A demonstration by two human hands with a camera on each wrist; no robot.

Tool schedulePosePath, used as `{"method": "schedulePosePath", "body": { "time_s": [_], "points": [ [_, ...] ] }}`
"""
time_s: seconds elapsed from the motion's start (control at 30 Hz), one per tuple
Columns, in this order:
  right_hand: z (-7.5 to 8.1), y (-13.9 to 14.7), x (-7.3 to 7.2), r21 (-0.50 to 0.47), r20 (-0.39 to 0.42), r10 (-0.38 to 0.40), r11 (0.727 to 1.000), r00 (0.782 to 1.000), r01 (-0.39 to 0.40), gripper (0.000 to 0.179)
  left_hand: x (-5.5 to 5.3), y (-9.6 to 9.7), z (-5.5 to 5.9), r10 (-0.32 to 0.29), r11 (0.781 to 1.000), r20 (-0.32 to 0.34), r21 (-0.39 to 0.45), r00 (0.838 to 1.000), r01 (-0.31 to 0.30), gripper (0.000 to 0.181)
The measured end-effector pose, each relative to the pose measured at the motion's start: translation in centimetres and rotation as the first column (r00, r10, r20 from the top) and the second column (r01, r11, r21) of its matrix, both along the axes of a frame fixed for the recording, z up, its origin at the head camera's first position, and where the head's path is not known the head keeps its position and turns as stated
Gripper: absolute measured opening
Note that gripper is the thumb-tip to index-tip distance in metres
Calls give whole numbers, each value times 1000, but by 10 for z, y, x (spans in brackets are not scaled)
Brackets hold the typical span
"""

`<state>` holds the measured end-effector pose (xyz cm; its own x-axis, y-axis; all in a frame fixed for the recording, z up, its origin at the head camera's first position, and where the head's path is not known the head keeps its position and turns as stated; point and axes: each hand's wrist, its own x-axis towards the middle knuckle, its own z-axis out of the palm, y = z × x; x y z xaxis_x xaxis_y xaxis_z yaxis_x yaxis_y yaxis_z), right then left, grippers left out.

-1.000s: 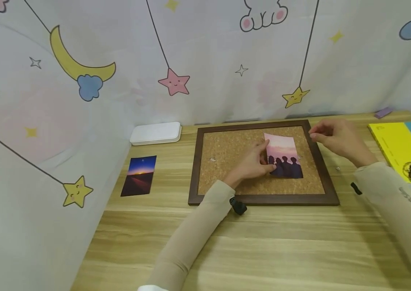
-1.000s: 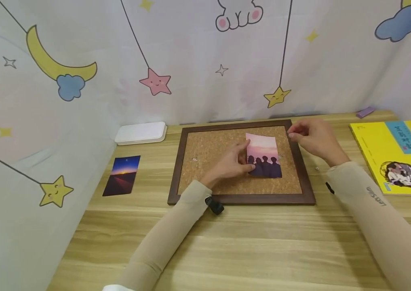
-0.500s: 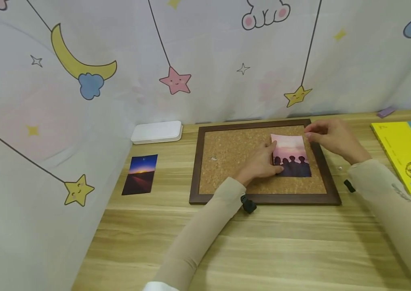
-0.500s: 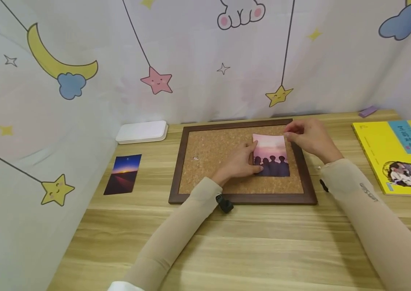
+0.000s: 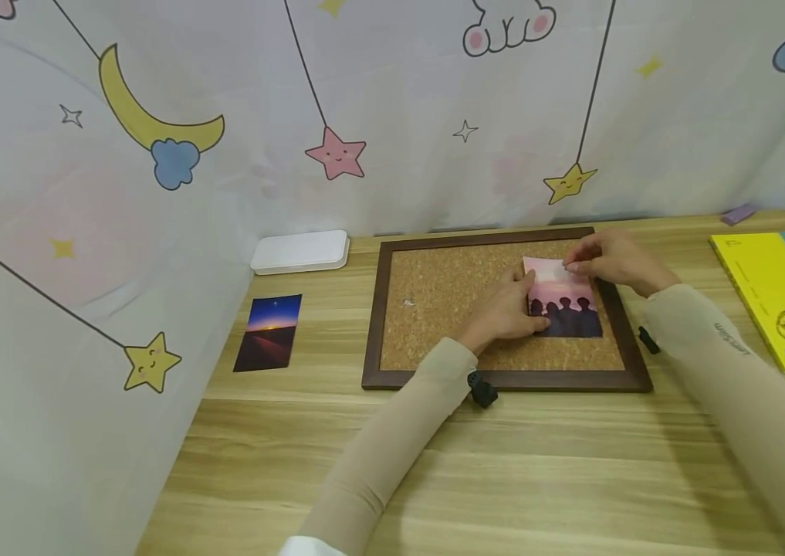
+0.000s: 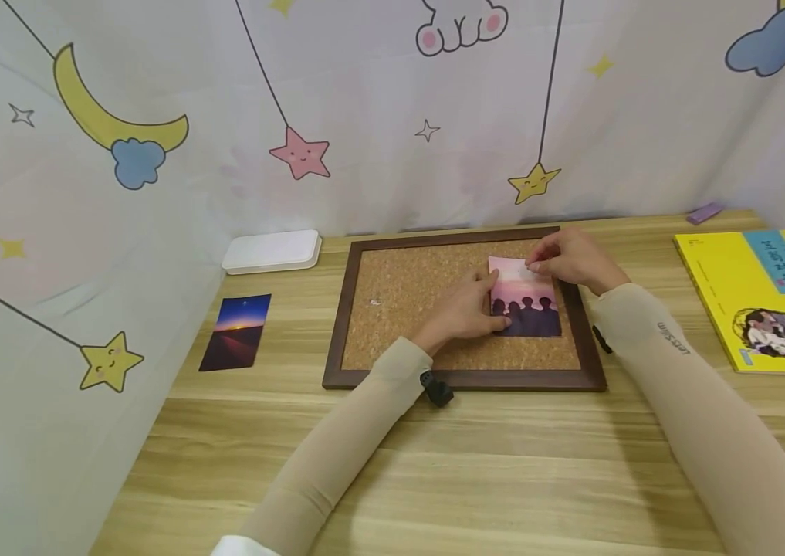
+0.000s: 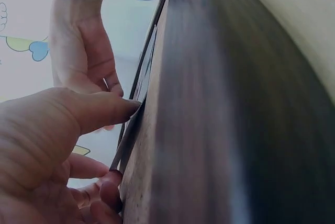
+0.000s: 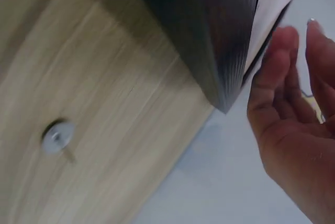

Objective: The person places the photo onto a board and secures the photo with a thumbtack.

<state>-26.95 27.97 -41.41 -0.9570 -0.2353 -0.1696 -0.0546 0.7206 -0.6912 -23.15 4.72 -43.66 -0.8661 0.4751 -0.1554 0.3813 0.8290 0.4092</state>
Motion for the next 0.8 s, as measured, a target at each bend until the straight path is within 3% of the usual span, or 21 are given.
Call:
{"method": "schedulePosePath", "body": {
  "time_s": [0.3, 0.53, 0.8],
  "points": [
    [-3, -13, -15, 30, 50, -24, 999, 998, 22, 19, -1, 1, 1, 13, 1000, 46, 22, 999, -14, 93],
    [-7, -16, -17, 23, 61, -44, 999, 997, 42, 21, 0, 1, 1, 28, 999, 76, 17, 997, -29, 93],
    [-7, -14, -18, -1, 67, -34, 999, 997, 34, 21, 0, 3, 0, 23, 1000, 65, 20, 998, -25, 92]
  ]
}}
